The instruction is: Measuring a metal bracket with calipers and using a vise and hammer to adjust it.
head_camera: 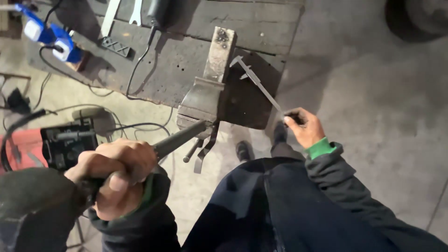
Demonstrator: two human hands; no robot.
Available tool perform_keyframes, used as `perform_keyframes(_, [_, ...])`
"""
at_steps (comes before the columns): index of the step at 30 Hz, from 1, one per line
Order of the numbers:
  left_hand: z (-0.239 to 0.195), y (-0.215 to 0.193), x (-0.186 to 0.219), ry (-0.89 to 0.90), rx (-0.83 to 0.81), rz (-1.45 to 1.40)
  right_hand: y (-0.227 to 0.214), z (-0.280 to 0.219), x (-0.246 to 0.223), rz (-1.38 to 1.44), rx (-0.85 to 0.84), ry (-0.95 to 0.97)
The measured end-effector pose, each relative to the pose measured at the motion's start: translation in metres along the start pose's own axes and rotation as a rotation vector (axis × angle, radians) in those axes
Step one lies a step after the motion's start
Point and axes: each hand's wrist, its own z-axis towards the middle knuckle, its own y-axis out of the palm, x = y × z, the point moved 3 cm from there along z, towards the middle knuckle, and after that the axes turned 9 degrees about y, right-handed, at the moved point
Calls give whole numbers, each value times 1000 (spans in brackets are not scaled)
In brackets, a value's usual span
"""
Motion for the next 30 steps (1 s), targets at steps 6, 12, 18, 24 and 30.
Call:
perform_keyframes(6, [1, -2, -6, -61, -4, -73, 44, -27, -12, -133, 36, -46])
perform_keyframes(12, [17, 12, -9, -153, -157, -19, 85, -20, -69, -166, -51, -70])
perform_keyframes(18, [19, 14, -20, -317, -105, 85, 117, -10, -84, -243, -107, -198])
perform_keyframes(24, [27, 21, -32, -223, 96, 37, 137, -15, -109, -128, -179, -465])
perform_keyframes(30, [14, 28, -50, -250, 20, 201, 153, -14, -108, -148, -247, -503])
